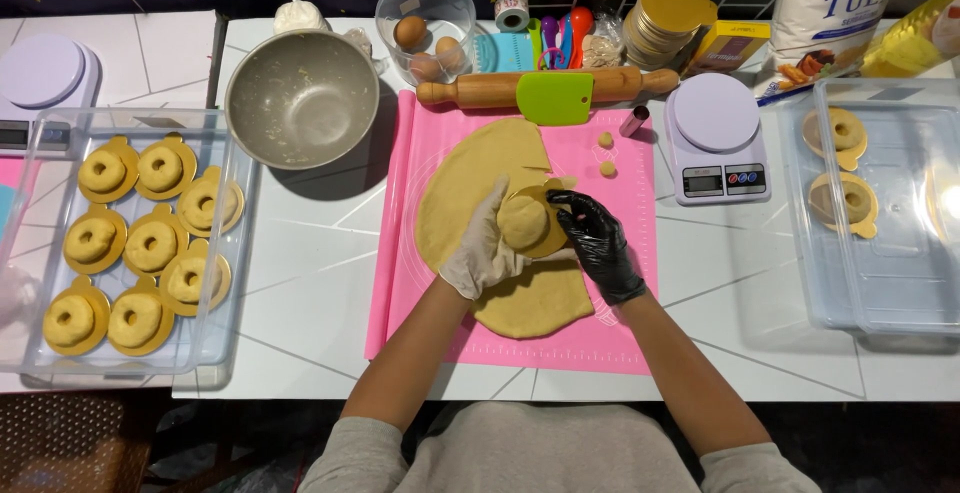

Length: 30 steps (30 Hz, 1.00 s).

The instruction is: Using a circular mold and a scraper to cut and shape dough into donuts on a silicone mat.

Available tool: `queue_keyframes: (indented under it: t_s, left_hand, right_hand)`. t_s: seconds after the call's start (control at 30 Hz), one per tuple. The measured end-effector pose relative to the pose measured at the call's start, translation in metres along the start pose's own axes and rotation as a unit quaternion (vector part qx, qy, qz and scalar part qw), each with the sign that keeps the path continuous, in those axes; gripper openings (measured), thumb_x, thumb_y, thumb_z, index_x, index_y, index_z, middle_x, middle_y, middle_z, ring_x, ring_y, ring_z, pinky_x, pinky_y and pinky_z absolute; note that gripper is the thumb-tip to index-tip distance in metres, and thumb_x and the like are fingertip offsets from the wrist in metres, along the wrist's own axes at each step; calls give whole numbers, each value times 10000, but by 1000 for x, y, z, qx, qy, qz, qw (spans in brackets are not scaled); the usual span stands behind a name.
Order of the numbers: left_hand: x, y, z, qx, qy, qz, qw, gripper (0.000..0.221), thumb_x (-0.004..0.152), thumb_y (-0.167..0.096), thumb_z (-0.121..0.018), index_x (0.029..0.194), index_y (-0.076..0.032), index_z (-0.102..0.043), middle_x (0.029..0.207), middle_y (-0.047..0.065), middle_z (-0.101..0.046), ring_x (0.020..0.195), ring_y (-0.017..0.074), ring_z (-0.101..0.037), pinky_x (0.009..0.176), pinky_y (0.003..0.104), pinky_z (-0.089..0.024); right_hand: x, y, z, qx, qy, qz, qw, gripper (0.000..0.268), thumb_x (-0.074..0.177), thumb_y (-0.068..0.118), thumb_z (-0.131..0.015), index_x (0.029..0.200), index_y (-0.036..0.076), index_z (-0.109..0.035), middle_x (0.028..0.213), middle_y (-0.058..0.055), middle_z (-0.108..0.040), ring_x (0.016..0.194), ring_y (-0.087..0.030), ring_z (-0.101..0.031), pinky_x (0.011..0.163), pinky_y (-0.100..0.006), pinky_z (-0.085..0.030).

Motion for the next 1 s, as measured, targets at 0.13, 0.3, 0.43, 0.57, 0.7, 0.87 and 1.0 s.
queue_keyframes:
  t_s: [0.13, 0.3, 0.43, 0.57, 0.7, 0.87, 1.0]
  left_hand:
    - [-63, -13, -56, -99, 87, -19, 991, 389, 890, -361, -757, 967, 20, -752, 935, 198, -757, 841, 347, -760, 793, 495, -620]
    - [-41, -12, -43, -127, 116, -36, 985, 301, 916, -247, -736, 950, 52, -731, 897, 197, -760, 820, 326, -767, 796, 462, -617]
    - [-40, -13, -42, -152, 84, -42, 984, 273, 884, -161, -748, 954, 97, -696, 882, 252, -739, 854, 350, -759, 853, 432, -613]
    - [-43, -13, -44, -139, 72, -52, 986, 308, 907, -180, -729, 985, 111, -670, 885, 258, -730, 836, 360, -758, 804, 414, -631]
    - [-29, -13, -33, -107, 78, -68, 989, 382, 933, -257, -708, 1099, 84, -661, 979, 268, -727, 851, 397, -751, 787, 469, -637]
    - [4, -10, -3, -48, 50, -122, 990, 501, 953, -417, -698, 1247, -14, -647, 1082, 200, -732, 845, 376, -753, 736, 503, -645]
    - [-29, -12, -17, -23, 18, -145, 989, 525, 881, -381, -795, 1244, -42, -623, 1062, 180, -731, 826, 326, -748, 688, 445, -648]
  right_hand:
    - [-28, 74, -20, -275, -29, 271, 922, 466, 854, 154, -865, 1291, 135, -706, 1183, -97, -655, 1115, -277, -622, 981, -384, -511]
    - [-20, 49, -36, -422, 39, 170, 890, 938, 608, 506, -949, 1457, 321, -597, 1354, -39, -516, 1329, -242, -425, 1195, -406, -316]
    - [-22, 47, -44, -395, 49, 211, 893, 849, 667, 532, -915, 1411, 285, -589, 1317, -58, -529, 1306, -272, -464, 1151, -412, -358]
    - [-15, 25, -31, -270, 57, 180, 944, 438, 811, 283, -905, 1180, 154, -707, 1143, -75, -729, 1124, -292, -672, 1027, -421, -496]
    - [-8, 16, -30, -171, 46, 55, 983, 374, 830, 185, -887, 1181, 186, -758, 1137, -54, -754, 1103, -205, -697, 1018, -371, -518]
    - [-12, 41, -22, -74, -22, 72, 994, 384, 725, 17, -931, 1075, 83, -789, 1075, -121, -777, 1059, -204, -724, 1022, -359, -522]
    - [-10, 53, -23, -221, -14, 223, 949, 350, 798, 114, -906, 1133, 132, -809, 1100, -88, -757, 1115, -261, -692, 1075, -377, -483]
Point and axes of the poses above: each hand's wrist, its own x-axis towards the middle knuckle, its own z-axis out of the back of the hand, y = z × x, the point moved 7 cm from there along x, towards the middle knuckle
